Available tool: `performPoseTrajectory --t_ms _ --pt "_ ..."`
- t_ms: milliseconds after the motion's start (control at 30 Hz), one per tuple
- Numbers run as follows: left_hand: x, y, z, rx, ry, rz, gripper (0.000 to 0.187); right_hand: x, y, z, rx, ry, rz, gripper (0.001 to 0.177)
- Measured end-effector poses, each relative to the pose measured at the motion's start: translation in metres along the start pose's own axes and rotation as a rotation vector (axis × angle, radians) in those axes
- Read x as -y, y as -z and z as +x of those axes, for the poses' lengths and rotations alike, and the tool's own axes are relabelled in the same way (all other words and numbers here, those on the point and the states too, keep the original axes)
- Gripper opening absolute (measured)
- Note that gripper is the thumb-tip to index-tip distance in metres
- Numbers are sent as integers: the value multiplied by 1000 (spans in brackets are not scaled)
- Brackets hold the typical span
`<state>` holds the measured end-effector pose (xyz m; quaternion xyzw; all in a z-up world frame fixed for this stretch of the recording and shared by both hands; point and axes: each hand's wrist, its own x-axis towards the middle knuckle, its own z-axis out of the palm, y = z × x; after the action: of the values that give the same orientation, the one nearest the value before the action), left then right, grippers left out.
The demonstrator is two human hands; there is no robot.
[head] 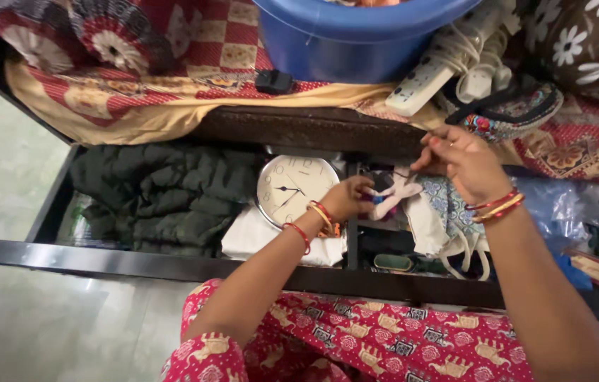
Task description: The person organizes items in an open drawer by picking up and placing various objects such as a charger, gloves, a hairbrush, a plastic bag, a pink basket, a rolled paper, a small bag, and a glue gun. The person moves items around within the drawer and places some on the surface above the drawer.
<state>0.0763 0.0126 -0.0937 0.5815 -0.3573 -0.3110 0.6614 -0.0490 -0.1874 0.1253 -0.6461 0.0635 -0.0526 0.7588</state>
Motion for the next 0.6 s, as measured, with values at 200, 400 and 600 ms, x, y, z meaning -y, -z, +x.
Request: performPoseTrajectory --t_ms 200,400,600 --pt "-59 -17 -22 -224 -89 643 105 51 -51 -2 14 141 145 14" --pt "-75 -23 -21 -489 -155 623 117 71 -82 -12 56 166 250 14" --pt "-64 -23 -17 -299 9 552 75 76 -70 -30 -85 213 233 14"
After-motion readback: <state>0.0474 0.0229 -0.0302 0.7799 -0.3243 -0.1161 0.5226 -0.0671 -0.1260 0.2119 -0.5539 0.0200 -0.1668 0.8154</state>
